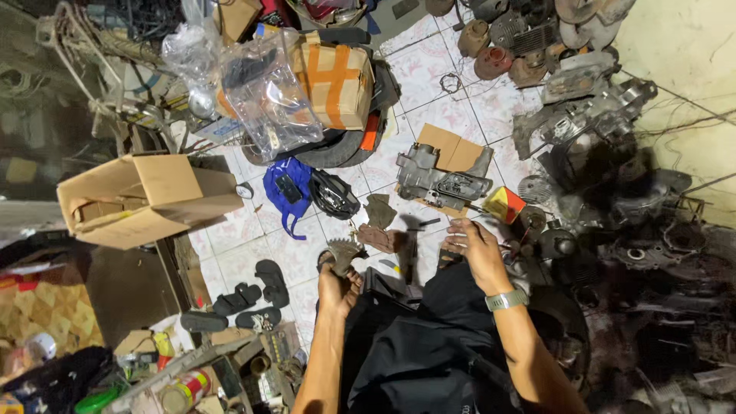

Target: The person scrapes a metal gear with a chisel and hammer, then moves indoors to wipe the gear with a cloth. They then wipe a black plastic motorcycle part and place a pair of pliers inside it.

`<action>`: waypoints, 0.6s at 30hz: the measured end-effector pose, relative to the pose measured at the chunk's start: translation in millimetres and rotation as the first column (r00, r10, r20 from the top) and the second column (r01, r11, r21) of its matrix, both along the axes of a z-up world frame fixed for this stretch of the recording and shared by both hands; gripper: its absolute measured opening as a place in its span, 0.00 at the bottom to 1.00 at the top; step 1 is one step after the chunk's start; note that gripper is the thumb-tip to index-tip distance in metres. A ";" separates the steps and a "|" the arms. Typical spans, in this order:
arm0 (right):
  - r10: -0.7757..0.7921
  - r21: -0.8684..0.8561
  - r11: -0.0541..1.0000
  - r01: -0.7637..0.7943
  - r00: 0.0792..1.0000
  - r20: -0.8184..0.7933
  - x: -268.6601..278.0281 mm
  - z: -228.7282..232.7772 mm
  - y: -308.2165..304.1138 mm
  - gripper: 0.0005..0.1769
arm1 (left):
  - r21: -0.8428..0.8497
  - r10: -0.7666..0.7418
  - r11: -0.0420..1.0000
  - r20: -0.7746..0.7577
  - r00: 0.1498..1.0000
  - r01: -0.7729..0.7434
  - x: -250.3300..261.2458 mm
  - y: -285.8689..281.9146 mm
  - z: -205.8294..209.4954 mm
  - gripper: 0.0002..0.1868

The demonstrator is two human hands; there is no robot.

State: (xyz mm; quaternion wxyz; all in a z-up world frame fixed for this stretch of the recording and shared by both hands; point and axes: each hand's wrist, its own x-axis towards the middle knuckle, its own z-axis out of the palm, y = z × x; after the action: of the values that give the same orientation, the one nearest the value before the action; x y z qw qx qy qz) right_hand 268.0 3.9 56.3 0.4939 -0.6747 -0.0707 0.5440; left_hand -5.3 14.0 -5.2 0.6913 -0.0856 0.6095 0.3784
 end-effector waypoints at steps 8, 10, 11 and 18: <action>0.108 -0.150 0.984 -0.093 0.990 0.095 -36.8 -120.5 37.1 0.19 | -0.017 -0.031 0.999 -0.144 0.989 0.029 -11.5 89.7 -70.9 0.10; 0.551 -0.469 0.782 -0.410 0.807 0.213 -39.6 -189.9 41.4 0.26 | -0.017 -0.031 0.999 -0.230 0.973 0.028 -40.4 80.9 -160.6 0.11; 0.565 -0.505 0.754 -0.420 0.807 0.171 -52.9 -247.1 37.3 0.26 | -0.072 -0.040 0.997 -0.242 0.969 0.023 -48.4 77.8 -171.4 0.11; 0.692 -0.424 0.720 -0.549 0.607 0.390 -99.6 -565.9 65.5 0.14 | 0.040 0.143 0.990 -0.148 0.979 -0.139 -76.4 81.8 -324.8 0.11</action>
State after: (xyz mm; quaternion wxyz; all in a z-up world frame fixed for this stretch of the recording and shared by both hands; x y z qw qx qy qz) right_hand 168.4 69.4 -509.5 0.1395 -0.7863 -0.3618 0.4810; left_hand -81.6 95.8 -330.0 0.6159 -0.0896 0.6467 0.4408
